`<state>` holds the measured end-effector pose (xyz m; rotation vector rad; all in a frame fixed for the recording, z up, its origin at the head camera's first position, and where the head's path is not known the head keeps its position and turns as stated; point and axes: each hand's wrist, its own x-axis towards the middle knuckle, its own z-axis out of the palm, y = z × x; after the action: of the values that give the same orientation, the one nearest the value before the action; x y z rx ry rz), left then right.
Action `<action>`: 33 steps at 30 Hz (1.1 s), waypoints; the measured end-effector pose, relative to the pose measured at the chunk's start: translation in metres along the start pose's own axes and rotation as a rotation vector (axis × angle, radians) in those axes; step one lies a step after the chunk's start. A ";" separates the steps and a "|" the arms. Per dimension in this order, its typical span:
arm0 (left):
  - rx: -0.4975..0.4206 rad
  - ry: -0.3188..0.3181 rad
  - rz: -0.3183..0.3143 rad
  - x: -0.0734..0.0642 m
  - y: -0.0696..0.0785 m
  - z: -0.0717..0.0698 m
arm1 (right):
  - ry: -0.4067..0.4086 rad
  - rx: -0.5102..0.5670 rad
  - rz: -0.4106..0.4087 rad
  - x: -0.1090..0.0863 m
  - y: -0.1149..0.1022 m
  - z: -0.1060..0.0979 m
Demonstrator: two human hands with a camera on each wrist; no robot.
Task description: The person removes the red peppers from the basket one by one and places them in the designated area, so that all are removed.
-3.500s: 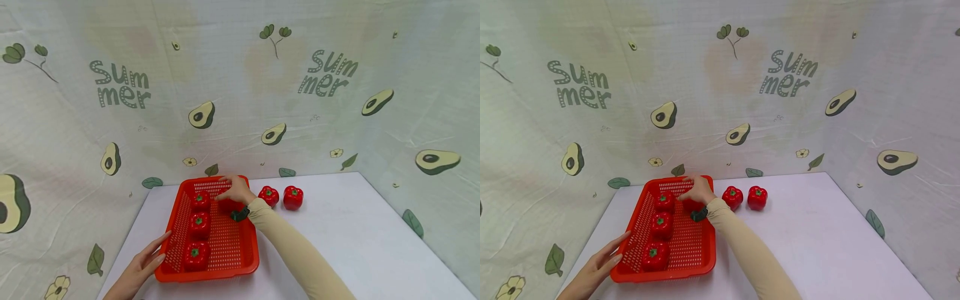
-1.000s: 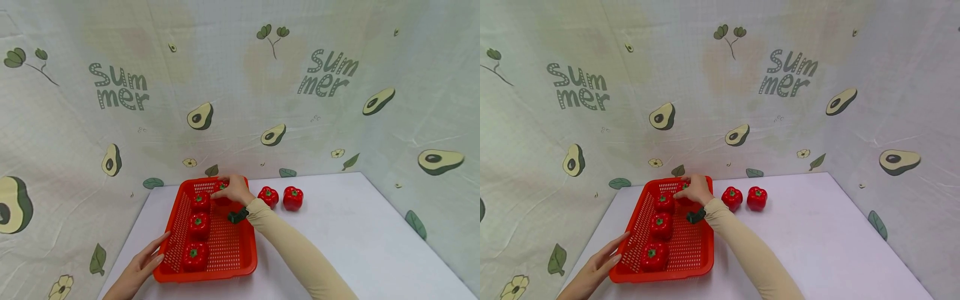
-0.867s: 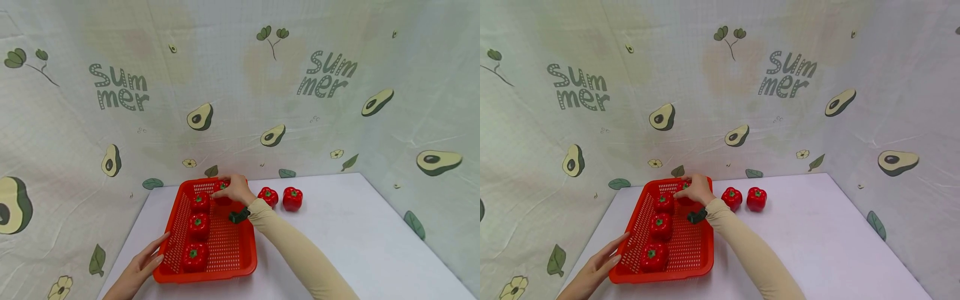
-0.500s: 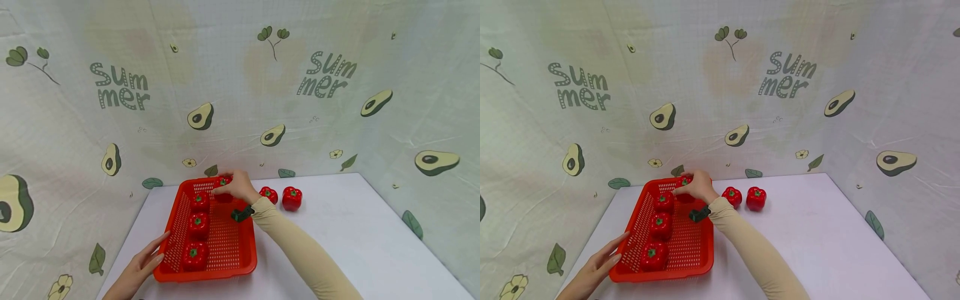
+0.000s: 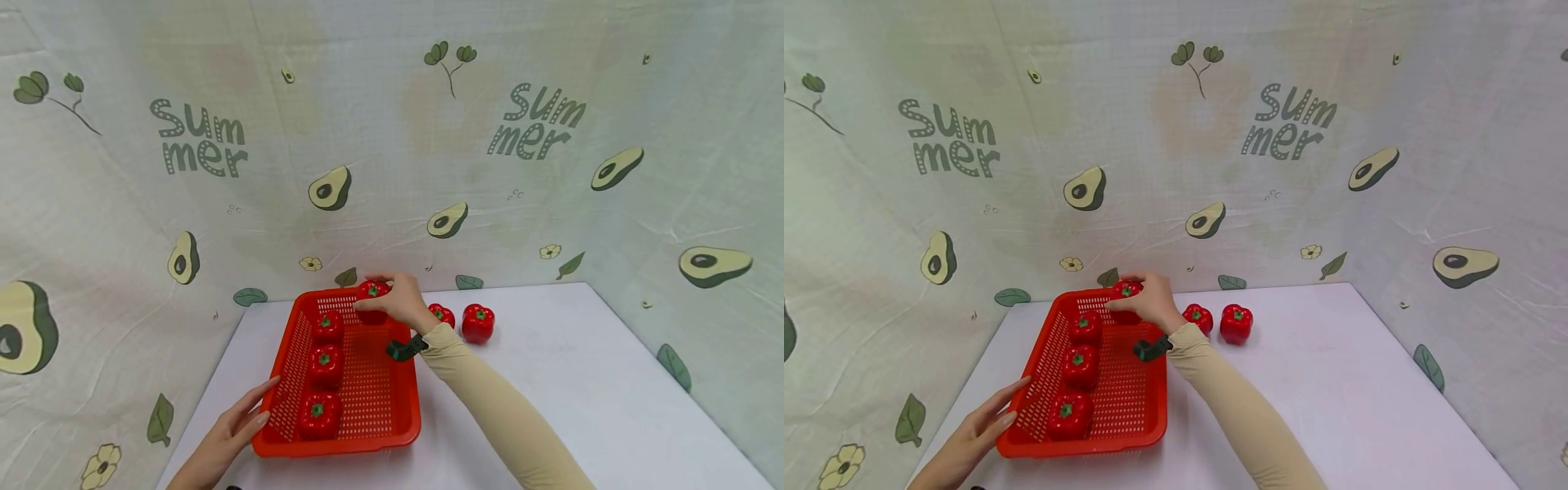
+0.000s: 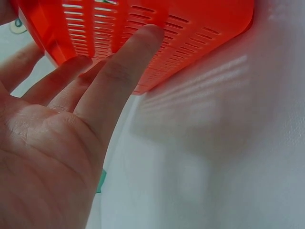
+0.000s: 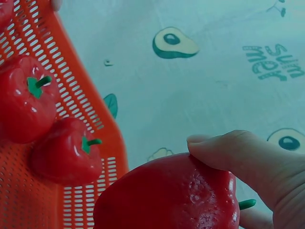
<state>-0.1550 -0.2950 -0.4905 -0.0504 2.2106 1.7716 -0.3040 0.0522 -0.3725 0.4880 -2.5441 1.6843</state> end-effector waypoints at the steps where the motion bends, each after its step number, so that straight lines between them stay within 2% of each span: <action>1: 0.002 -0.002 0.001 0.000 0.000 0.000 | 0.002 0.002 0.003 -0.001 0.000 -0.001; 13: -0.010 -0.008 -0.010 0.002 -0.001 0.000 | 0.034 0.017 -0.012 -0.004 -0.003 -0.022; 20: -0.011 -0.035 0.020 0.001 -0.001 -0.001 | 0.052 0.012 -0.013 -0.008 -0.005 -0.038; 23: -0.011 -0.035 0.011 0.001 0.001 -0.001 | 0.062 0.007 -0.016 -0.008 -0.006 -0.044; 27: -0.018 -0.008 -0.013 0.001 0.001 0.000 | 0.082 0.001 -0.017 -0.008 -0.005 -0.053; 33: -0.028 0.003 -0.013 0.001 0.001 0.002 | 0.117 -0.001 -0.002 -0.012 -0.002 -0.070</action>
<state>-0.1561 -0.2929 -0.4902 -0.0741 2.1829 1.7969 -0.3014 0.1178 -0.3448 0.3801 -2.4620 1.6583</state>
